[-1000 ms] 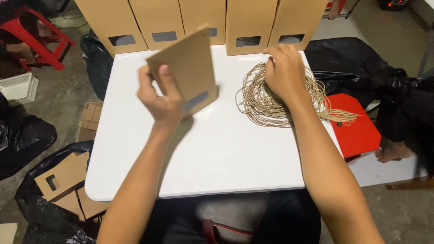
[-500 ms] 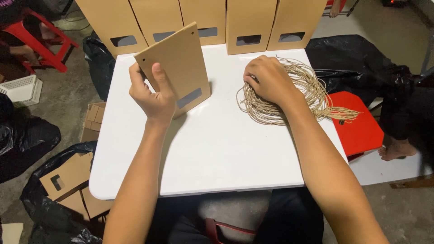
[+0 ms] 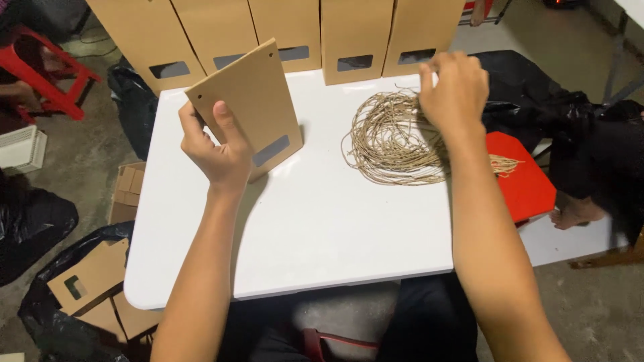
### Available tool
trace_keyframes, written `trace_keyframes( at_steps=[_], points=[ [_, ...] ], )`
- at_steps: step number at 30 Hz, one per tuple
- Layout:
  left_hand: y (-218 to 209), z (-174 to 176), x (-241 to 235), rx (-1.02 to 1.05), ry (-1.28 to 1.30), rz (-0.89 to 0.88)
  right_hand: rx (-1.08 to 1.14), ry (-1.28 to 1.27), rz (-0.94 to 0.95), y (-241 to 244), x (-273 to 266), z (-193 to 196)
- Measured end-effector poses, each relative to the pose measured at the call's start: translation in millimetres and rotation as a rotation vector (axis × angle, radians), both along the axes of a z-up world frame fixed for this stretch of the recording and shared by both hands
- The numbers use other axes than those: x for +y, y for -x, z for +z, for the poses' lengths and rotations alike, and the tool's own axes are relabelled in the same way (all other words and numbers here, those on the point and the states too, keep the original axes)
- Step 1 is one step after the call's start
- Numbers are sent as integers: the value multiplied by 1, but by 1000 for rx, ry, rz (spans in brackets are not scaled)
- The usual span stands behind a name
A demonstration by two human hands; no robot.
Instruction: Assembling paper gift bags by threading twine handles through pre-punched holes
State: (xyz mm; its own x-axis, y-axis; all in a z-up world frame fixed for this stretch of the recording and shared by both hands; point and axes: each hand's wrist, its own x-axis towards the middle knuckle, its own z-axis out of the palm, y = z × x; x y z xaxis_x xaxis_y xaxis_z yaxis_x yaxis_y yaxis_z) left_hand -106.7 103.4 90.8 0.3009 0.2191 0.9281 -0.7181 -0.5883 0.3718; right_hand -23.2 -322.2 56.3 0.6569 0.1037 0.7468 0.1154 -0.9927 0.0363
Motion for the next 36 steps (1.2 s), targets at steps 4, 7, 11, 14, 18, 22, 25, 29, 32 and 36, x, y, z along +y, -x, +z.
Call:
trace_keyframes(
  at_steps=[4,7,11,14,18,22,25,29,32,36],
  points=[
    [-5,-3,1,-17,-5,1,303,-117,-103,-7,-23,-26],
    [-5,-6,3,-15,1,-3,353,-198,-43,-6,-17,-26],
    [-2,-3,3,2,0,7,400,-312,114,25,20,18],
    [-5,-5,5,-3,2,14,502,-148,132,33,35,26],
    [0,-7,3,-6,-1,-1,425,-61,142,14,27,7],
    [1,-10,-2,117,108,39,346,-62,248,30,35,47],
    [-1,-11,1,113,115,39,264,-21,279,34,44,71],
    [-4,-12,-2,120,128,8,270,116,346,34,49,118],
    [-3,-13,-2,127,136,11,366,31,555,52,72,174],
    [-4,-13,-2,121,142,5,697,-121,337,54,83,224]
  ],
)
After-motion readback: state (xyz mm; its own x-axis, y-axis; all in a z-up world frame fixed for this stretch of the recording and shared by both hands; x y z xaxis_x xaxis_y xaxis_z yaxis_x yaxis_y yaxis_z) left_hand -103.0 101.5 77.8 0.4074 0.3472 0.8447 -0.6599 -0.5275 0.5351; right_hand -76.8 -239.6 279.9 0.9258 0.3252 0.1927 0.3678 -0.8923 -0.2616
